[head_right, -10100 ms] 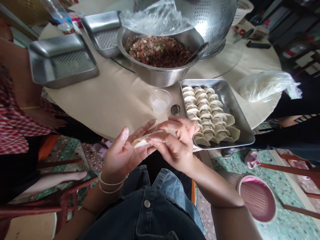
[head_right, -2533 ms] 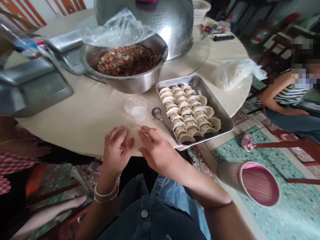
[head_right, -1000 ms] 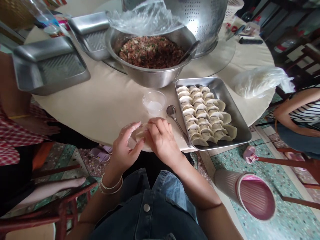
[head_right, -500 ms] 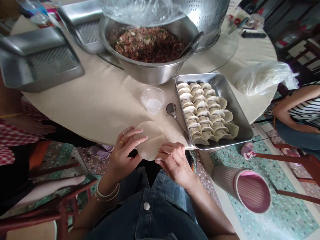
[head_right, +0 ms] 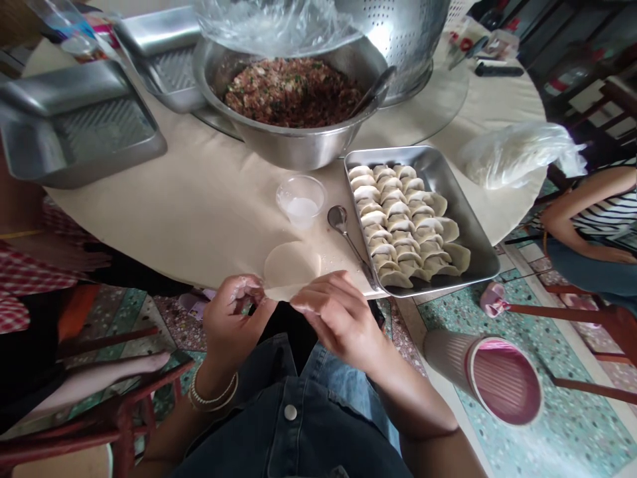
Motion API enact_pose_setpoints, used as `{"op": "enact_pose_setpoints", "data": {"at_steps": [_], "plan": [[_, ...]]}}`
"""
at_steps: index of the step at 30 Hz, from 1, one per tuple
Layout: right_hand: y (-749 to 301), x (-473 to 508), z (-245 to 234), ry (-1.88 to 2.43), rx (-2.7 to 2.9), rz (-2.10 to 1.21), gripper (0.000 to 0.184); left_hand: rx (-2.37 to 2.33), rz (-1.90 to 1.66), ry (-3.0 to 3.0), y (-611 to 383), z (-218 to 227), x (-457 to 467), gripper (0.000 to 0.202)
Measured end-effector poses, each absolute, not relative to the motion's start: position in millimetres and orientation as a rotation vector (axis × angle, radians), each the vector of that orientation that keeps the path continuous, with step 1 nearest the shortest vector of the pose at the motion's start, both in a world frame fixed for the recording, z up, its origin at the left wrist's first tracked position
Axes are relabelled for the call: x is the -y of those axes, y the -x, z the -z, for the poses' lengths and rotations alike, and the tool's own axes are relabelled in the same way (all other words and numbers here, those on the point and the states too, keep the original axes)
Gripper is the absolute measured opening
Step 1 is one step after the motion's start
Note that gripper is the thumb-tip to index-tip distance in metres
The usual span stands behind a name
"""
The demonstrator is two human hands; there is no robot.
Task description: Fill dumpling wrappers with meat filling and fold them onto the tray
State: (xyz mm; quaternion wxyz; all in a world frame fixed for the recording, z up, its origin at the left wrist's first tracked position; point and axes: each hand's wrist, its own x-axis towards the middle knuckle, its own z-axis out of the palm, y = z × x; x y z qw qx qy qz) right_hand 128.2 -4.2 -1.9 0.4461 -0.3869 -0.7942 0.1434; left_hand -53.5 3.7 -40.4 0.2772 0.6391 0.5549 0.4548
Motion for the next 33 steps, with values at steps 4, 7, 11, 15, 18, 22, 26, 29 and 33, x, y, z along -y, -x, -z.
{"op": "enact_pose_setpoints", "data": {"at_steps": [4,7,11,15,18,22,26,29,33], "plan": [[-106.0,-3.8,-11.6,0.974,1.895,-0.505,0.028,-1.157,-1.417,-1.311,41.7,39.9,4.4,0.026],[-91.7,-10.0,-14.3,0.991,1.881,-0.566,0.028,-0.963,-1.410,-1.199,36.5,37.5,7.1,0.032],[-90.5,-14.8,-20.3,1.059,1.975,-0.618,0.030,-0.965,-1.232,-1.207,37.1,30.4,4.7,0.049],[-106.2,-14.8,-34.6,1.096,1.982,-0.535,0.036,-0.918,-1.094,-1.093,36.0,23.3,0.9,0.049],[-119.7,-16.8,-45.1,1.112,2.003,-0.533,0.041,-0.769,-1.148,-0.982,33.9,22.8,0.0,0.052],[-132.5,-22.6,-55.6,1.121,2.064,-0.757,0.047,-0.821,-1.114,-1.113,34.4,24.5,-1.5,0.062],[-130.3,-28.9,-62.6,1.094,1.925,-1.115,0.039,-0.901,-1.155,-1.316,32.9,21.2,-4.9,0.057],[-124.8,-38.9,-65.2,1.132,1.951,-0.968,0.028,-0.847,-1.144,-1.166,29.4,19.4,-6.9,0.048],[-143.9,-78.0,-71.2,1.275,1.872,-0.146,0.017,-0.720,-1.098,-0.751,31.0,20.4,-9.4,0.049]]}}
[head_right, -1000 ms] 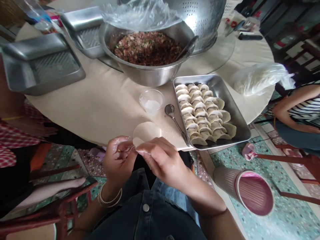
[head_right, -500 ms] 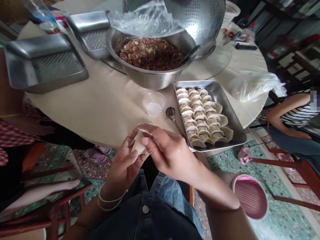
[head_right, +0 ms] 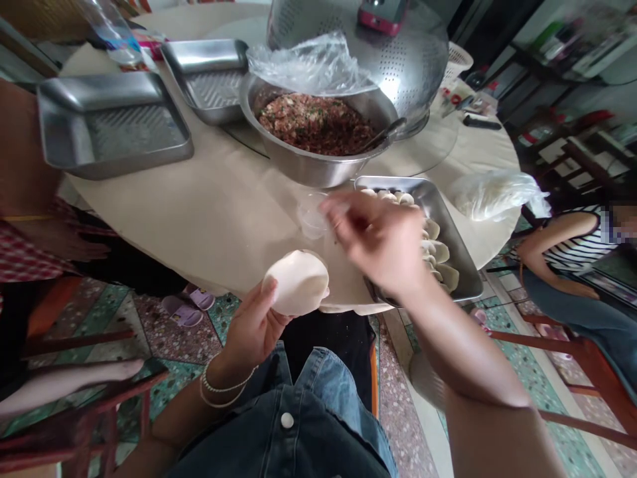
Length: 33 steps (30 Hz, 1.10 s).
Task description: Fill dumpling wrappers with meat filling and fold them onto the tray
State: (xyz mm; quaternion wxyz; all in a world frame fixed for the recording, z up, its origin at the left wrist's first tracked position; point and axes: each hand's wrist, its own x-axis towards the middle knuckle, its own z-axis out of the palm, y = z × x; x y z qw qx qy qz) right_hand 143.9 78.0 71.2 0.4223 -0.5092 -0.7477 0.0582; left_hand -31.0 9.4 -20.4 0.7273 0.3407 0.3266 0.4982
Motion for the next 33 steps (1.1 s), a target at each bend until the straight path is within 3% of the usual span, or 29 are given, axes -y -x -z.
{"op": "enact_pose_setpoints", "data": {"at_steps": [4,10,15,20,27,33], "plan": [[-190.3,-144.8,-81.7,1.354,1.497,-0.014,0.042,-0.736,-1.098,-0.594,39.5,16.2,-14.0,0.051],[-210.3,-204.9,-83.8,1.496,1.743,-0.302,0.035,-0.778,-1.154,-0.544,45.5,7.8,-20.0,0.041],[-194.7,-217.1,-84.2,1.539,1.833,-0.043,0.028,-0.806,-1.192,-0.446,48.2,5.0,-20.4,0.032],[-187.5,-225.5,-108.3,1.506,1.902,0.260,0.034,-0.786,-1.212,-0.434,49.8,5.8,-21.1,0.031],[-181.3,-249.6,-109.6,1.435,2.056,0.191,0.039,-0.738,-1.217,-0.310,51.1,6.7,-21.3,0.025],[-179.0,-255.5,-101.5,1.474,2.091,0.140,0.036,-0.793,-1.250,-0.045,48.6,-9.4,-18.9,0.031]]}}
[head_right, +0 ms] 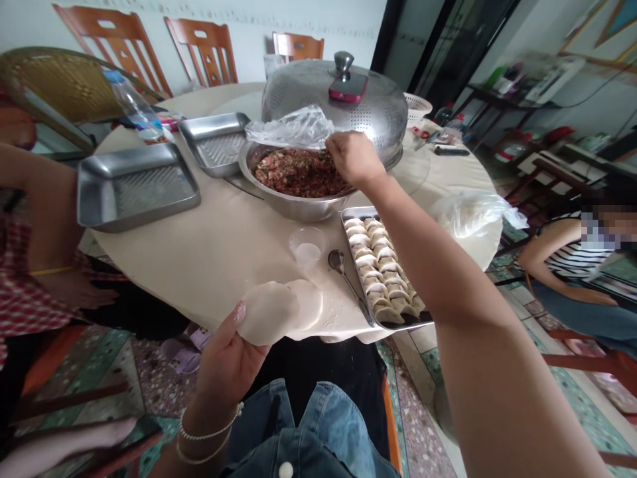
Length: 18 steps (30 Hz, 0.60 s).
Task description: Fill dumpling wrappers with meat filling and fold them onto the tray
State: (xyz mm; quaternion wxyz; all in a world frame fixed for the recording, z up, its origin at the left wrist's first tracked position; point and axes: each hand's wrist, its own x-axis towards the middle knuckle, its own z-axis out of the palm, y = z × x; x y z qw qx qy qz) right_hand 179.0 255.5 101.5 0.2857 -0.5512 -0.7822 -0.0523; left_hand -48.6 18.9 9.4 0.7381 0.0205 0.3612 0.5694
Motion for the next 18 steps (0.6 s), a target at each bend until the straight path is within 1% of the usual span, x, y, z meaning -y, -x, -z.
{"op": "enact_pose_setpoints", "data": {"at_steps": [4,10,13,18], "plan": [[-173.5,-253.3,-99.7,1.514,2.100,0.121,0.037,-0.809,-1.237,0.046,46.0,-14.0,-19.9,0.036],[-167.6,-252.9,-99.3,1.545,2.072,0.079,0.040,-0.755,-1.238,0.013,45.9,-13.1,-19.2,0.035],[-168.2,-251.7,-100.7,1.534,2.004,0.007,0.037,-0.718,-1.249,0.022,47.3,-11.6,-18.6,0.032],[-172.5,-250.1,-100.2,1.515,1.778,-0.237,0.027,-0.739,-1.236,0.034,46.0,-12.8,-17.6,0.029]]}}
